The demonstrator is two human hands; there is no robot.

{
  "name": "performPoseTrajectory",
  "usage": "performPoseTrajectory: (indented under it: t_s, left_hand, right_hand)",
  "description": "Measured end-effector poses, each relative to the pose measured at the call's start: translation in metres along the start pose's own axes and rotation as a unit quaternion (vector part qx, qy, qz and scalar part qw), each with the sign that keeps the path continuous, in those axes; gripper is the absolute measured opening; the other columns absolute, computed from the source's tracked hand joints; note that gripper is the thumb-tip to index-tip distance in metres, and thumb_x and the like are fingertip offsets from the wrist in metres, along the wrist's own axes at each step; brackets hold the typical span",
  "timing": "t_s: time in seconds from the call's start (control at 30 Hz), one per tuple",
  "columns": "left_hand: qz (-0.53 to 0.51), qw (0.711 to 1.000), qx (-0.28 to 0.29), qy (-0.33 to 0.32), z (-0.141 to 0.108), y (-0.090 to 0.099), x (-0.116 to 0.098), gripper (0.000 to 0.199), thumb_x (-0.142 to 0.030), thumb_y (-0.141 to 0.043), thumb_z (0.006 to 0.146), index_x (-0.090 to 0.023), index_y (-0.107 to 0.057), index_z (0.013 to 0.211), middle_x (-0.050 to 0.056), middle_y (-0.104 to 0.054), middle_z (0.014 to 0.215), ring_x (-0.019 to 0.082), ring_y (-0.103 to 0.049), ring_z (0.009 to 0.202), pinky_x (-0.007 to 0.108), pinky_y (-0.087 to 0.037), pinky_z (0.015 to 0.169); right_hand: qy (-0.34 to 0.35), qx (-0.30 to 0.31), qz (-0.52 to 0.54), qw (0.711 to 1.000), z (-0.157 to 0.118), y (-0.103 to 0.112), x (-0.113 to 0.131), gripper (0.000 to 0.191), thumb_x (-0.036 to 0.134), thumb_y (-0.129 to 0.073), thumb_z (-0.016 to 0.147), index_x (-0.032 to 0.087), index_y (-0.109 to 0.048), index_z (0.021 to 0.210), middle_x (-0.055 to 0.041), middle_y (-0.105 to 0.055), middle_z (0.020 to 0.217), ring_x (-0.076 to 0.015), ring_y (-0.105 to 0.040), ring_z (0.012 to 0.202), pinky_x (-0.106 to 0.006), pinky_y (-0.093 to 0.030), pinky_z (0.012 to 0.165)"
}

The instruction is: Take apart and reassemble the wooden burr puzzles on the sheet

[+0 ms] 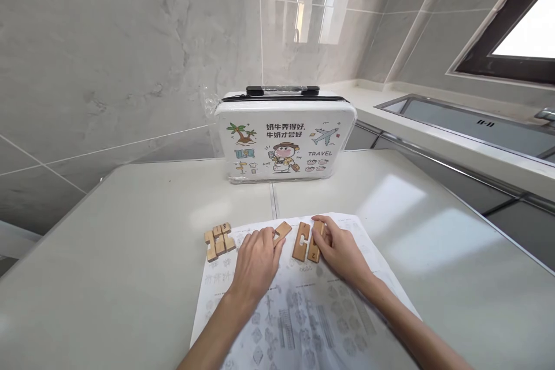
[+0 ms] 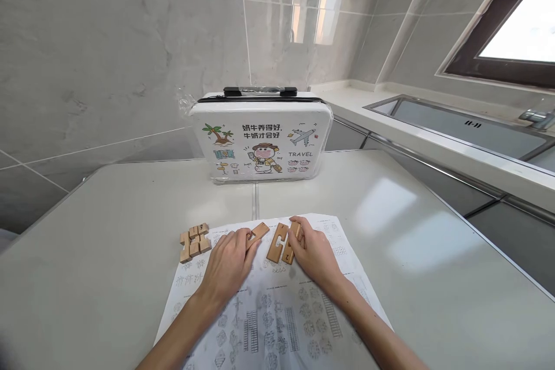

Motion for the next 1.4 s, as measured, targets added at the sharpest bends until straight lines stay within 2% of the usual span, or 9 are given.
performPoseTrajectory:
  t_s: [0.4, 0.67, 0.73, 0.8, 0.9, 1.0, 1.1, 1.27, 1.4]
  left_hand:
    - [0.013, 1.0, 0.004, -0.013, 0.001, 0.002, -0.002, 0.019, -0.034, -0.05, 0.109, -0.02, -0.056, 0.099, 0.006, -0.069, 0.087, 0.027, -0.064, 0.082, 0.04, -0.045, 0.076]
    - [-0.026, 0.999, -0.031, -0.015, 0.002, 0.009, -0.006, 0.019, -0.035, -0.051, 0.106, -0.019, -0.061, 0.099, 0.008, -0.068, 0.093, 0.027, -0.062, 0.088, 0.044, -0.047, 0.082]
    - [-0.051, 0.997, -0.054, -0.009, 0.002, 0.013, -0.006, 0.017, -0.034, -0.054, 0.103, -0.019, -0.061, 0.107, 0.01, -0.068, 0.101, 0.028, -0.063, 0.095, 0.046, -0.049, 0.085]
    - [-0.085, 0.994, -0.06, -0.017, 0.003, 0.017, -0.007, 0.029, -0.035, -0.059, 0.1, -0.019, -0.059, 0.124, 0.014, -0.066, 0.121, 0.032, -0.062, 0.112, 0.049, -0.052, 0.094]
    - [-0.106, 0.992, -0.018, -0.061, 0.003, 0.014, -0.012, 0.053, -0.038, -0.064, 0.099, -0.022, -0.05, 0.147, 0.015, -0.054, 0.152, 0.036, -0.046, 0.143, 0.055, -0.046, 0.113]
    - [-0.09, 0.99, 0.032, -0.108, 0.004, 0.007, -0.014, 0.057, -0.041, -0.06, 0.102, -0.028, -0.045, 0.155, 0.01, -0.048, 0.163, 0.035, -0.036, 0.154, 0.06, -0.037, 0.123]
    - [-0.067, 0.991, 0.042, -0.11, 0.005, 0.001, -0.009, 0.048, -0.04, -0.055, 0.106, -0.03, -0.05, 0.153, 0.008, -0.05, 0.162, 0.033, -0.038, 0.154, 0.064, -0.034, 0.125]
    - [-0.031, 0.999, -0.011, -0.027, 0.005, 0.002, 0.009, 0.042, -0.041, -0.052, 0.106, -0.022, -0.057, 0.143, 0.014, -0.056, 0.154, 0.038, -0.043, 0.148, 0.067, -0.038, 0.12]
    - [0.001, 1.0, -0.027, -0.012, 0.002, 0.005, 0.022, 0.038, -0.039, -0.05, 0.106, -0.02, -0.058, 0.139, 0.016, -0.057, 0.151, 0.039, -0.047, 0.144, 0.067, -0.037, 0.12]
  right_hand:
    - [0.032, -0.029, -0.116, 0.992, -0.002, -0.007, -0.002, 0.037, 0.047, -0.043, 0.106, 0.021, -0.06, 0.126, 0.0009, -0.062, 0.067, -0.0228, -0.064, 0.061, -0.031, -0.039, 0.059]
    - [0.066, -0.029, -0.111, 0.991, -0.005, -0.011, 0.006, 0.033, 0.043, -0.043, 0.107, 0.022, -0.06, 0.127, -0.0034, -0.072, 0.085, -0.0224, -0.067, 0.068, -0.033, -0.044, 0.065]
    - [0.08, -0.025, -0.093, 0.992, -0.006, -0.012, 0.01, 0.032, 0.042, -0.044, 0.107, 0.022, -0.059, 0.128, -0.0053, -0.075, 0.095, -0.0223, -0.068, 0.069, -0.033, -0.046, 0.067]
    - [0.099, -0.008, -0.072, 0.992, -0.007, -0.014, 0.016, 0.032, 0.041, -0.044, 0.107, 0.022, -0.058, 0.129, -0.0066, -0.076, 0.104, -0.0212, -0.068, 0.068, -0.034, -0.047, 0.068]
    - [0.133, 0.037, -0.049, 0.989, -0.011, -0.02, 0.028, 0.032, 0.035, -0.04, 0.109, 0.023, -0.056, 0.134, -0.0078, -0.076, 0.117, -0.0202, -0.07, 0.069, -0.034, -0.048, 0.069]
    - [0.172, 0.078, -0.051, 0.981, -0.016, -0.025, 0.04, 0.034, 0.028, -0.038, 0.108, 0.025, -0.055, 0.137, -0.0074, -0.074, 0.128, -0.0234, -0.075, 0.085, -0.034, -0.049, 0.074]
    - [0.183, 0.088, -0.055, 0.978, -0.018, -0.026, 0.044, 0.036, 0.026, -0.039, 0.107, 0.026, -0.053, 0.141, -0.0073, -0.075, 0.126, -0.0238, -0.075, 0.088, -0.034, -0.05, 0.076]
    - [0.161, 0.085, -0.055, 0.982, -0.016, -0.025, 0.038, 0.036, 0.027, -0.042, 0.106, 0.023, -0.055, 0.14, -0.0063, -0.077, 0.105, -0.0214, -0.071, 0.074, -0.034, -0.05, 0.074]
    - [0.169, 0.08, -0.056, 0.981, -0.016, -0.025, 0.038, 0.035, 0.026, -0.043, 0.106, 0.023, -0.055, 0.139, -0.007, -0.075, 0.111, -0.0204, -0.069, 0.072, -0.036, -0.051, 0.077]
Point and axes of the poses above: each hand's wrist, its own z-axis towards the middle knuckle, its own y-axis out of the back of the hand, x = y × z, the point moved 8 cm from there along z, towards the middle knuckle
